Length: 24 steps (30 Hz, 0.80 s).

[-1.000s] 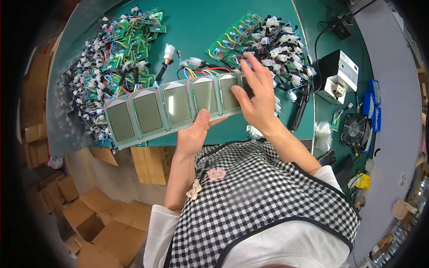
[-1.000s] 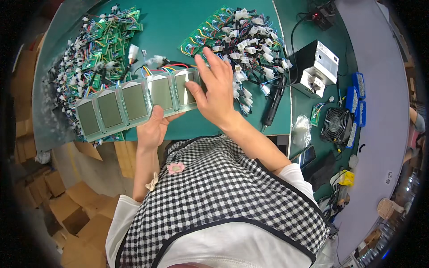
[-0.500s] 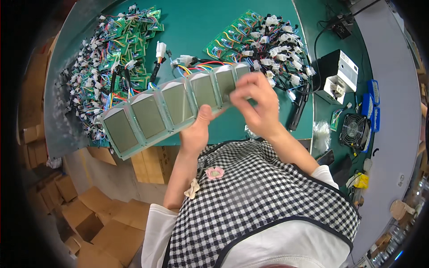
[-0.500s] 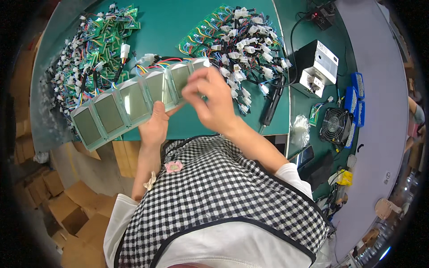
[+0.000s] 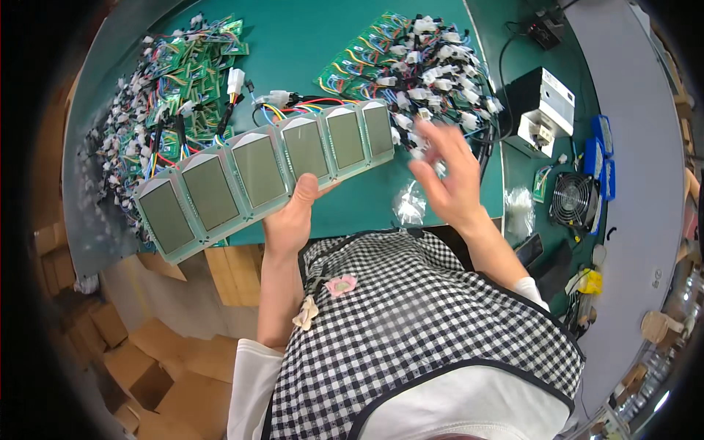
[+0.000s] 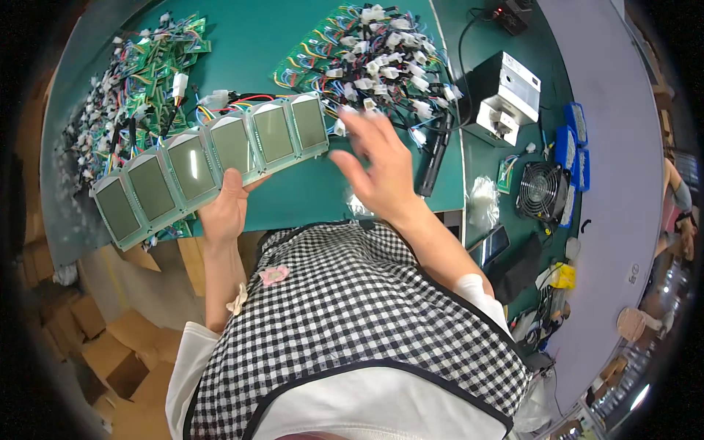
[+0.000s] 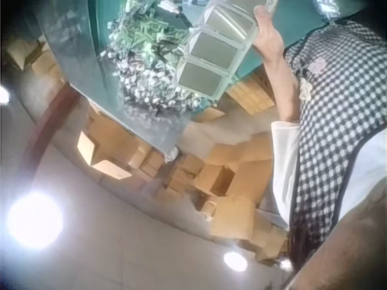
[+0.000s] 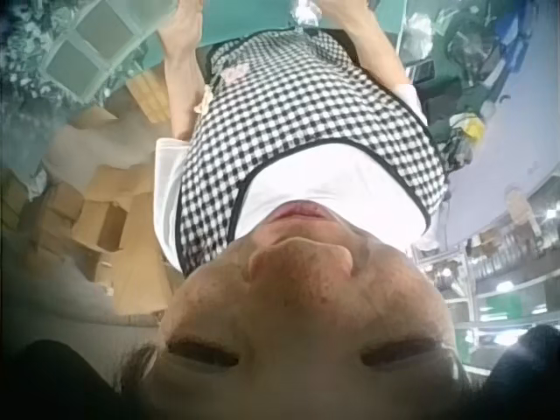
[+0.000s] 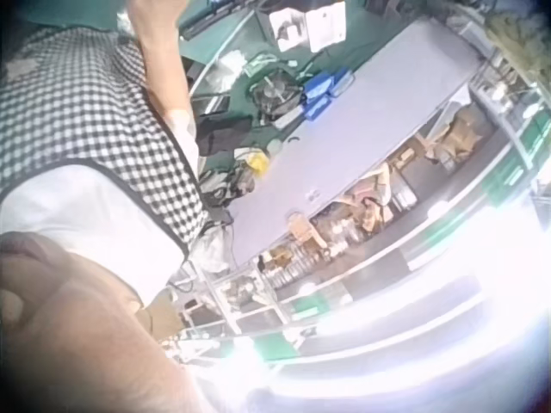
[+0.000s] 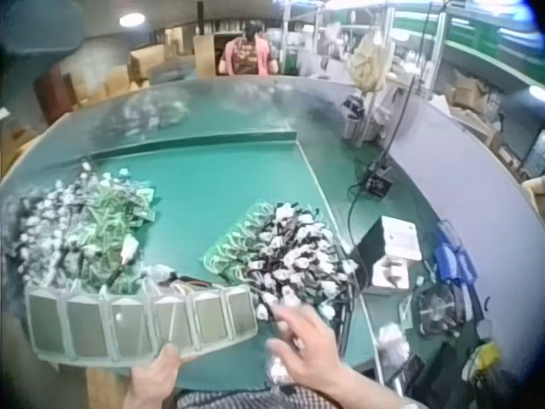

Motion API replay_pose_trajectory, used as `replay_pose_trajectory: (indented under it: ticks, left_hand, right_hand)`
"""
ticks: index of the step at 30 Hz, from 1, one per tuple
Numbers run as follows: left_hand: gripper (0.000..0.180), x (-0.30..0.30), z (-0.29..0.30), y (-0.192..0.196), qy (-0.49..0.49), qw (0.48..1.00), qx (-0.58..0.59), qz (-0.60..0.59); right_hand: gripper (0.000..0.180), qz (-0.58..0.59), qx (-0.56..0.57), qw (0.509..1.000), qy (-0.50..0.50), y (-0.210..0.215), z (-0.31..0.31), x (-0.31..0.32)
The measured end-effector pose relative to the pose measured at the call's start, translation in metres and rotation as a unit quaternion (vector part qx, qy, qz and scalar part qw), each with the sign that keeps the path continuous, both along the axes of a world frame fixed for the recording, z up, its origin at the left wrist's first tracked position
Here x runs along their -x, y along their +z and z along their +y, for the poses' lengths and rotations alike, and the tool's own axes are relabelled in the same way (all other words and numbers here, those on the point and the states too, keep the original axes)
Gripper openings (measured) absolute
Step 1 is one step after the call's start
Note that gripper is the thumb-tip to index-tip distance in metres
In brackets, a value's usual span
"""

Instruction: The person assembles electronic components by hand, repeatedly picking up green circuit boards with attached wires and inserting them into a multi-slot testing fixture. They manipulate the boards to align them with the slots and occasionally adjust the wiring. The process involves handling multiple units one by one in a repetitive cycle.

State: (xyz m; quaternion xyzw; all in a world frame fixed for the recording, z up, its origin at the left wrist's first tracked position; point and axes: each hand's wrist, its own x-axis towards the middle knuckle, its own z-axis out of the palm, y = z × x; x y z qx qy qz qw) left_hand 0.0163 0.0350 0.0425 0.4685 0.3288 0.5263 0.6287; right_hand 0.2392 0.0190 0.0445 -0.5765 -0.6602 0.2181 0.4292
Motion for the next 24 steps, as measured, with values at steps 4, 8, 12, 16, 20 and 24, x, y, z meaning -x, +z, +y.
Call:
replay_pose_trajectory:
  ticks: [4,8,12,16,20,24]
  left_hand:
    - [0.041,0.003,-0.003,-0.001,-0.010,0.994,-0.050,0.092]
    - [0.042,0.009,-0.012,-0.006,0.004,0.995,-0.029,0.100]
    - [0.043,0.012,-0.017,-0.010,0.027,0.995,-0.002,0.092]
    - [0.044,0.008,-0.014,0.003,0.023,0.999,0.039,0.003]
    - [0.044,0.009,-0.013,0.003,0.007,1.000,0.008,-0.017]
    - [0.044,0.015,-0.014,-0.009,0.026,0.999,-0.012,0.039]
  right_hand:
    - [0.048,-0.141,-0.103,0.983,0.056,-0.006,0.038,0.017]
    - [0.033,-0.125,-0.164,0.978,0.035,-0.014,0.032,0.020]
    - [0.020,-0.062,-0.229,0.970,0.045,-0.023,0.033,0.021]
    - [0.025,0.003,-0.172,0.985,-0.003,-0.020,0.030,0.023]
    - [0.030,-0.102,-0.146,0.982,-0.059,-0.026,0.029,0.024]
    - [0.027,-0.144,-0.161,0.975,-0.057,-0.020,0.024,0.023]
